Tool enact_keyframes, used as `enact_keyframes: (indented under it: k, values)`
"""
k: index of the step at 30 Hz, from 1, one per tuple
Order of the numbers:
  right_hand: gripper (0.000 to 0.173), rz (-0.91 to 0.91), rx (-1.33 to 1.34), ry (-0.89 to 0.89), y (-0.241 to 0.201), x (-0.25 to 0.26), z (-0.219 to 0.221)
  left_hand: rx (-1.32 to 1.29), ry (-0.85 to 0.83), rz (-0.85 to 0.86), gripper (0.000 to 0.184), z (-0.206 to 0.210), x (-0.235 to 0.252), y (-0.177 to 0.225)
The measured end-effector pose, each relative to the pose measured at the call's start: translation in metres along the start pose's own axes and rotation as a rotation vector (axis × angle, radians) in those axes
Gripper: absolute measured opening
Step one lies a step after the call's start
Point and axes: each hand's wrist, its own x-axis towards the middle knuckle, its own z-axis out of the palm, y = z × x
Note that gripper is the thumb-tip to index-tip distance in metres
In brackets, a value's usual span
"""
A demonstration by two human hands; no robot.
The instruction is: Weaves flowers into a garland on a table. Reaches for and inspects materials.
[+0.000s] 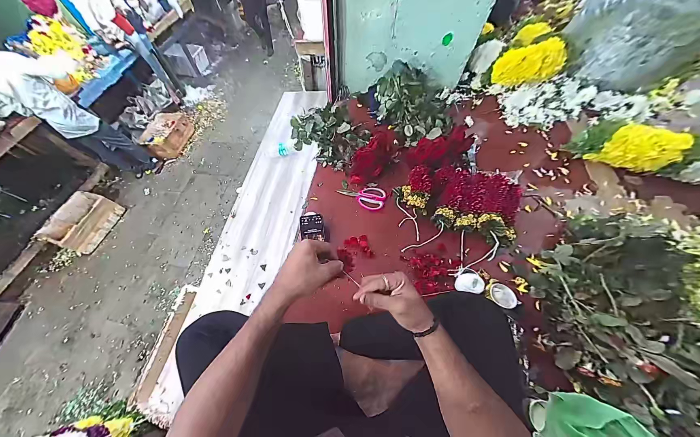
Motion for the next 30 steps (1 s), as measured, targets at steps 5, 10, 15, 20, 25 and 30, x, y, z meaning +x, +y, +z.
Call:
enact_keyframes:
  k: [5, 10, 15, 20, 25, 30]
  values:
    - [0.01, 0.105, -0.089, -0.001, 0.006, 0.001, -0.016, -0.052, -0.294, -0.071, 0.023, -0.013, -0.027, -0.05]
    - [0.014, 0.244, -0.138, -0.234, 0.005, 0.003, -0.013, -0.064, -0.248, -0.13, 0.019, -0.007, -0.04, -0.064]
    - [0.018, 0.607, -0.81, 0.111, 0.046, 0.056, -0.057, -0.037, -0.236, -0.183, 0.015, -0.001, -0.045, -0.068]
    - [0.02, 0.745, -1.326, 0.255, 0.127, 0.128, -0.096, 0.107, -0.247, -0.24, 0.016, 0.01, -0.038, -0.086]
    - [0.017, 0.78, -1.356, 0.264, 0.163, 0.136, -0.115, 0.129, -0.263, -0.227, 0.017, 0.012, -0.037, -0.083]
    - [0.015, 0.651, -0.93, 0.409, 0.127, 0.118, -0.119, 0.131, -0.28, -0.185, 0.018, 0.014, -0.038, -0.075]
